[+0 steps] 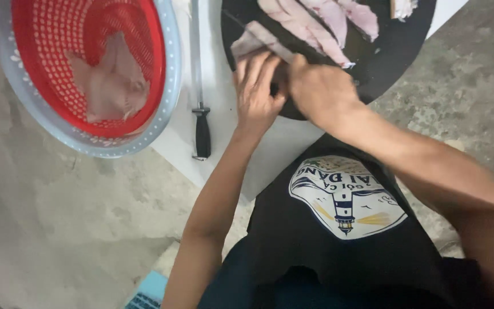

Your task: The person slices a large piece of raw fish fillet into smaller strips on a black cutting board using a large knife. They repeatedly transfer the cut pieces into a red plastic colander placed next to the board.

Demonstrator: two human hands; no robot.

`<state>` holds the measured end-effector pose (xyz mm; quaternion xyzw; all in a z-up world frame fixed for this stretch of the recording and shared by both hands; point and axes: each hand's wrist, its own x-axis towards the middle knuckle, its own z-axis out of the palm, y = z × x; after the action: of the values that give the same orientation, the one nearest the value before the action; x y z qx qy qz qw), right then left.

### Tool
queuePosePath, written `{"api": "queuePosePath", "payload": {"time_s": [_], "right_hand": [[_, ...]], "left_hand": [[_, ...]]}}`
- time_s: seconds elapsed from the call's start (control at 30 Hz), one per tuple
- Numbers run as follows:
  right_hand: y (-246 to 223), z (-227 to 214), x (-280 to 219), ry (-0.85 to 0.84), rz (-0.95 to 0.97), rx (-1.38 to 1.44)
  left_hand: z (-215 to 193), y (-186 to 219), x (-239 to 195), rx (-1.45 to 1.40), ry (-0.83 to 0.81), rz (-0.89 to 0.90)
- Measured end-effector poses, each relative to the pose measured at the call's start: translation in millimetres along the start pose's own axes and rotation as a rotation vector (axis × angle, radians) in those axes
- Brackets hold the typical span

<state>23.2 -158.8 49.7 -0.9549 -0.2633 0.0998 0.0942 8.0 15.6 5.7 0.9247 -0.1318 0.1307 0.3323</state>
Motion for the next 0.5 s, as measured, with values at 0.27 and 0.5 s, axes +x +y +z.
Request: {"api": "queuePosePath", "payload": {"time_s": [0.27, 0.5], "right_hand": [[-1.6, -8.8, -31.1, -0.032, 0.040, -0.028], [-12.0, 13.2, 28.1, 0.101, -0.019, -0.151]], "left_hand": [[-2.2, -16.3, 5.2, 0.129, 0.048, -0.029], [-0.6, -8.7, -0.2, 0.039, 0.073, -0.027]]}}
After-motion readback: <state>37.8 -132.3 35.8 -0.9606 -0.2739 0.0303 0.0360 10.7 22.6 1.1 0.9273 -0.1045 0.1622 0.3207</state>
